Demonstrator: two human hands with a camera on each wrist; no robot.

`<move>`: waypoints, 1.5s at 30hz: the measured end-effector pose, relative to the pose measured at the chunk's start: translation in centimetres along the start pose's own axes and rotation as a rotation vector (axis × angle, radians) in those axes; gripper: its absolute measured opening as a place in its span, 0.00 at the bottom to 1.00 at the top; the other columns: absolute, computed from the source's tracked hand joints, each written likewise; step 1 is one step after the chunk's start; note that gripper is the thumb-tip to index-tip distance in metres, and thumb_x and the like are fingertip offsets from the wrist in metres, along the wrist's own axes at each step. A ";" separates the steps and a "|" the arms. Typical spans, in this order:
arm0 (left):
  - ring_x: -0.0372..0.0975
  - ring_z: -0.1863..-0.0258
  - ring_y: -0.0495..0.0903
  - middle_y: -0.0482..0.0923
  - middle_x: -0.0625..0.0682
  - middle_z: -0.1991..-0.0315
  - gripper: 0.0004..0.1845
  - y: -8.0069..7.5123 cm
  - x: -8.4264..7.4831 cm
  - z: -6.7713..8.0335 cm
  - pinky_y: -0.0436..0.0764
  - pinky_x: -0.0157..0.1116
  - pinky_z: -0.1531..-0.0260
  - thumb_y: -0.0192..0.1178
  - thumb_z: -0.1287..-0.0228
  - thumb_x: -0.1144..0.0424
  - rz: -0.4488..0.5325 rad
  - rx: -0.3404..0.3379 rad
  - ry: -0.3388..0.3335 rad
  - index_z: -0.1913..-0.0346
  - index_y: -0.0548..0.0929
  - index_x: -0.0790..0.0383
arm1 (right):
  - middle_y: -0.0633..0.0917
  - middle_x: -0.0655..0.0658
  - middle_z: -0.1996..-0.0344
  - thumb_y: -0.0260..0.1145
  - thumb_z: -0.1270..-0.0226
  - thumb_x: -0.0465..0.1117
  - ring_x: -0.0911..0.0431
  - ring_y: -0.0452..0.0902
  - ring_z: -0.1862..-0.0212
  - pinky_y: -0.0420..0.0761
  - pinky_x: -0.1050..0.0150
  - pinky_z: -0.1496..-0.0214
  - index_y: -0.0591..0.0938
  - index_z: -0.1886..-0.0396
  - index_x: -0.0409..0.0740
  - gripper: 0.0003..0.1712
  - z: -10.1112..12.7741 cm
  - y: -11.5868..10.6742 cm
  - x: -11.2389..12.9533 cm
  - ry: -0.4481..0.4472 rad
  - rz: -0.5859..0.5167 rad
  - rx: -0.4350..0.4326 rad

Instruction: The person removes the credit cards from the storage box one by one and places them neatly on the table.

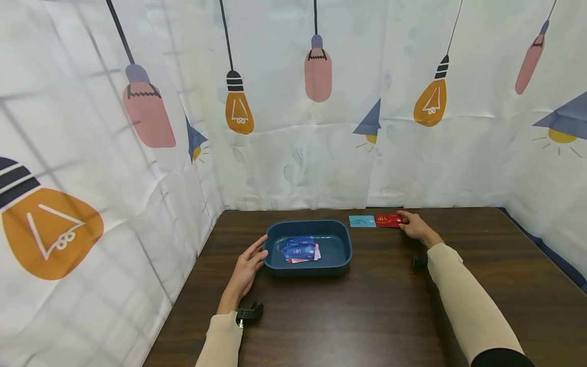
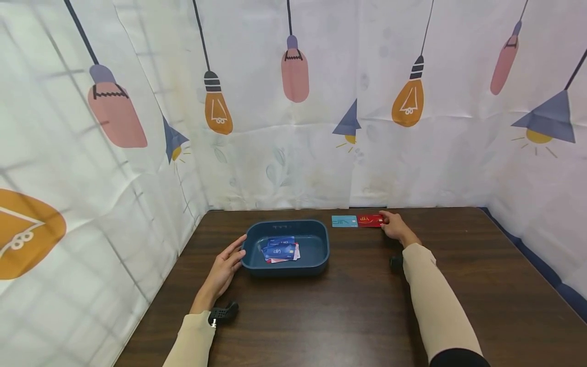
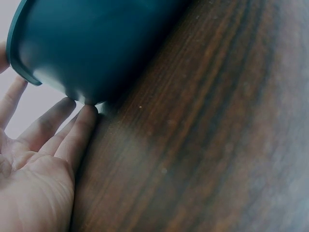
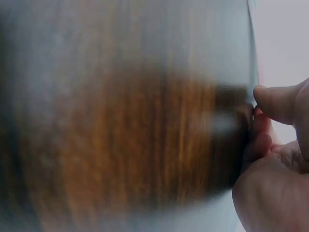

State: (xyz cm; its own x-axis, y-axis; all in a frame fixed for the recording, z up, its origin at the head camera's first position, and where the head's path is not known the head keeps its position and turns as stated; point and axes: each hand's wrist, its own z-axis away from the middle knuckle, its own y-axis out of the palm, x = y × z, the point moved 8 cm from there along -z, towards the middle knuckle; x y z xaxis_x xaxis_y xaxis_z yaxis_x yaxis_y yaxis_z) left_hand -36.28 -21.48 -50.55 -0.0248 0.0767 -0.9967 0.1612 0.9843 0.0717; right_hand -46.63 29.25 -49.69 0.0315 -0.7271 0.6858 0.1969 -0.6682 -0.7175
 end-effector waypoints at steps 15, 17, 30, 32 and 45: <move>0.47 0.23 0.62 0.61 0.55 0.21 0.28 -0.1 0.0 0.1 0.77 0.30 0.40 0.57 0.23 0.60 -0.008 -0.010 0.002 0.23 0.69 0.50 | 0.63 0.15 0.36 0.48 0.22 0.28 0.24 0.59 0.33 0.68 0.34 0.34 0.59 0.24 0.25 0.30 -0.3 0.2 0.1 -0.009 0.034 -0.036; 0.47 0.23 0.62 0.61 0.55 0.21 0.28 -0.1 0.1 0.0 0.77 0.30 0.40 0.57 0.23 0.60 -0.007 -0.013 0.001 0.23 0.69 0.50 | 0.63 0.15 0.36 0.48 0.22 0.28 0.24 0.60 0.33 0.68 0.34 0.34 0.59 0.24 0.25 0.30 -0.4 0.3 0.1 -0.006 0.031 -0.036; 0.48 0.21 0.60 0.59 0.54 0.20 0.28 0.0 0.1 0.0 0.71 0.43 0.29 0.56 0.22 0.59 -0.034 -0.008 0.001 0.23 0.68 0.49 | 0.64 0.15 0.38 0.48 0.23 0.28 0.29 0.64 0.38 0.70 0.42 0.42 0.60 0.24 0.27 0.30 -0.1 0.1 0.3 0.005 0.055 -0.050; 0.48 0.21 0.60 0.59 0.54 0.20 0.28 0.0 0.1 0.0 0.70 0.46 0.28 0.56 0.22 0.59 -0.036 -0.008 0.001 0.23 0.68 0.49 | 0.64 0.15 0.37 0.48 0.23 0.28 0.29 0.64 0.38 0.70 0.42 0.42 0.60 0.24 0.27 0.30 0.0 0.1 0.4 0.009 0.056 -0.050; 0.48 0.22 0.62 0.60 0.55 0.20 0.28 0.0 0.1 0.0 0.75 0.37 0.33 0.56 0.22 0.59 -0.037 -0.006 0.002 0.23 0.68 0.49 | 0.63 0.15 0.35 0.48 0.22 0.29 0.27 0.63 0.35 0.70 0.39 0.38 0.60 0.23 0.29 0.30 -0.2 0.1 0.5 0.038 0.046 -0.039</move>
State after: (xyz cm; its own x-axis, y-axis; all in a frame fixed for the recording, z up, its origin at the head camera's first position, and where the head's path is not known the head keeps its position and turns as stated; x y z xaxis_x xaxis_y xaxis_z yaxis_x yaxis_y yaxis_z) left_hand -36.32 -21.46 -50.64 -0.0331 0.0404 -0.9986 0.1546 0.9874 0.0348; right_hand -46.81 28.75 -49.45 0.0027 -0.7620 0.6476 0.1574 -0.6392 -0.7527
